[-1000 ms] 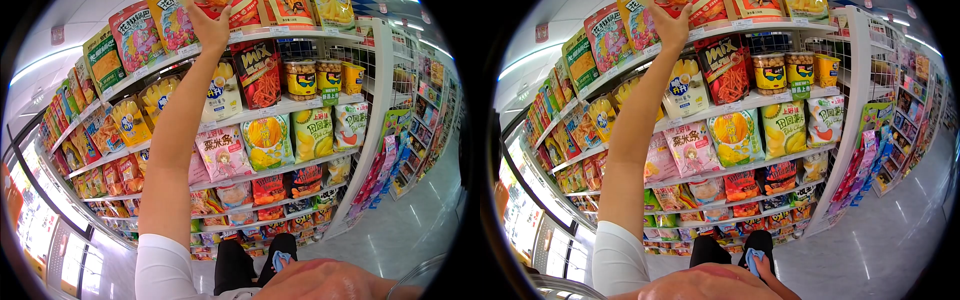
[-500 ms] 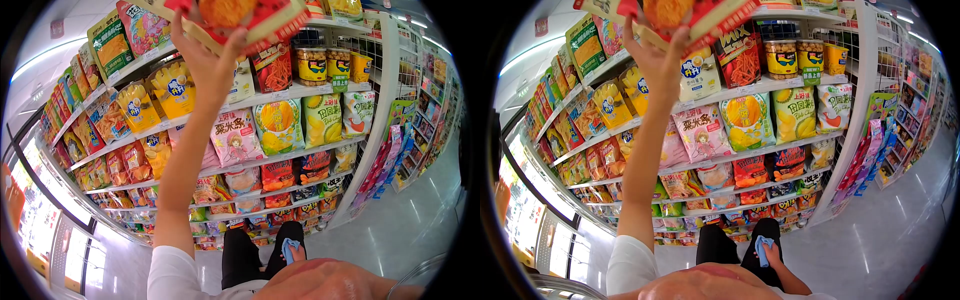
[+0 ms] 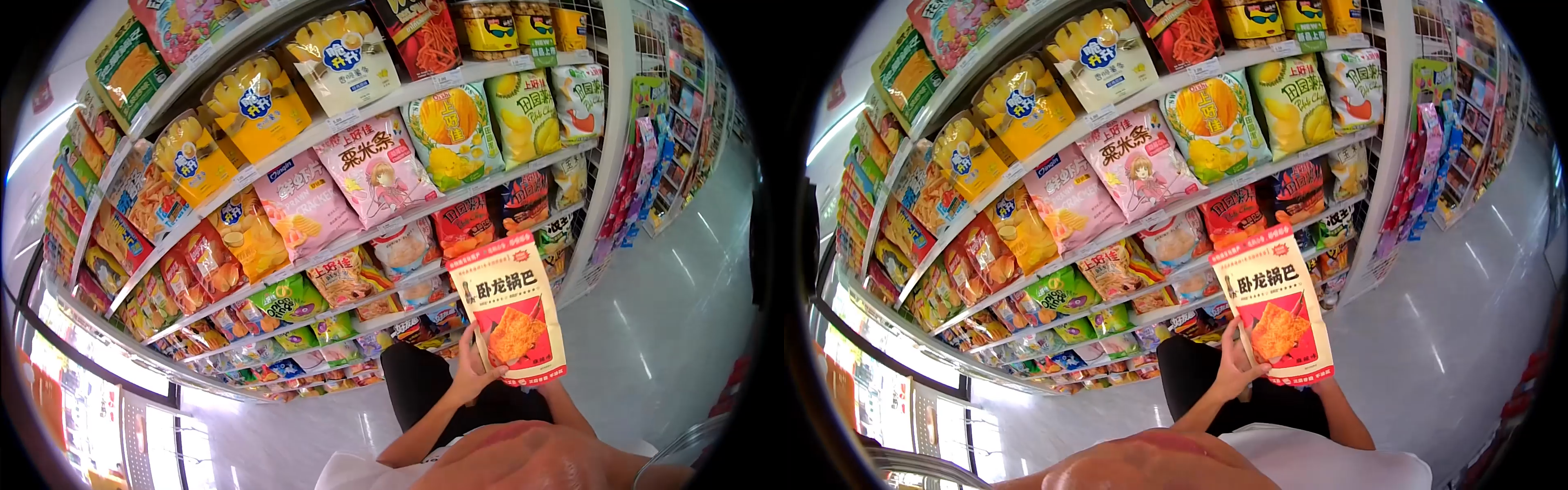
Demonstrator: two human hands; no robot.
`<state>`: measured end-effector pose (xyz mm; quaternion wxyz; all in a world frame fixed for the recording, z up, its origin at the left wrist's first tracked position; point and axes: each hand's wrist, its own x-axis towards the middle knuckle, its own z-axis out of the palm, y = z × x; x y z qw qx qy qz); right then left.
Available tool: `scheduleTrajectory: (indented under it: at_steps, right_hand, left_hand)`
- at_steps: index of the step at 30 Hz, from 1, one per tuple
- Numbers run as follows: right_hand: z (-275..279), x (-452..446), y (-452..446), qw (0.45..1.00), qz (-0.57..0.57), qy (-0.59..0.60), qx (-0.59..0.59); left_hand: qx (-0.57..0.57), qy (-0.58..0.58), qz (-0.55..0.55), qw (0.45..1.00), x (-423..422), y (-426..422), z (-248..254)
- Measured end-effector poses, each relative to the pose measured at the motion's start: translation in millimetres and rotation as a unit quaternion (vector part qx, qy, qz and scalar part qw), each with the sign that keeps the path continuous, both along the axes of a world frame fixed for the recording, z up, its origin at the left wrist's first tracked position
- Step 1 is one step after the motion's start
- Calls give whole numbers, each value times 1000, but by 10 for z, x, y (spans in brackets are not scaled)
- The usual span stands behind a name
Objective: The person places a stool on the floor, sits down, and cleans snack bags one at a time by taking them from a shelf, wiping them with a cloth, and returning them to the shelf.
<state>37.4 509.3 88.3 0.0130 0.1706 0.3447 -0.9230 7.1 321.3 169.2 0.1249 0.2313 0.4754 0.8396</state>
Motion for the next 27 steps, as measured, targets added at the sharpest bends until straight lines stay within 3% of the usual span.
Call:
scheduleTrajectory:
  at_steps: [5,7,8,9,11,13,14,22,23,26,27]
  right_hand:
    - [-586,209,629,994,-36,-56,-87]
    - [-483,294,737,999,-28,-25,-33]
    - [-156,307,656,999,-27,-33,-19]
    - [-251,332,745,1000,-13,-26,-2]
    - [0,347,643,994,-52,-97,24]
    - [15,322,652,978,8,-164,130]
    - [51,287,589,945,23,-161,285]
    - [-64,316,197,941,-26,-165,293]
    - [-95,339,213,934,-11,-154,322]
    - [-187,413,264,909,21,-108,401]
    - [-217,425,235,902,19,-86,422]
  left_hand:
    - [-51,-99,-26,993,118,-231,-559]
    - [-83,-80,-25,993,118,-295,-772]
    - [-77,-70,-26,994,117,-301,-829]
    - [-86,-54,-10,995,121,-286,-925]
    - [-110,-117,-21,987,150,-300,-952]
    - [-153,-79,-5,985,149,-272,-1172]
    - [-118,-94,11,989,149,-227,-1110]
    - [-165,-152,-11,975,104,-292,-1127]
    - [-222,-148,-36,963,60,-320,-1173]
    - [-149,-338,-90,925,93,-233,-1210]
    - [-149,-340,-85,925,99,-204,-1179]
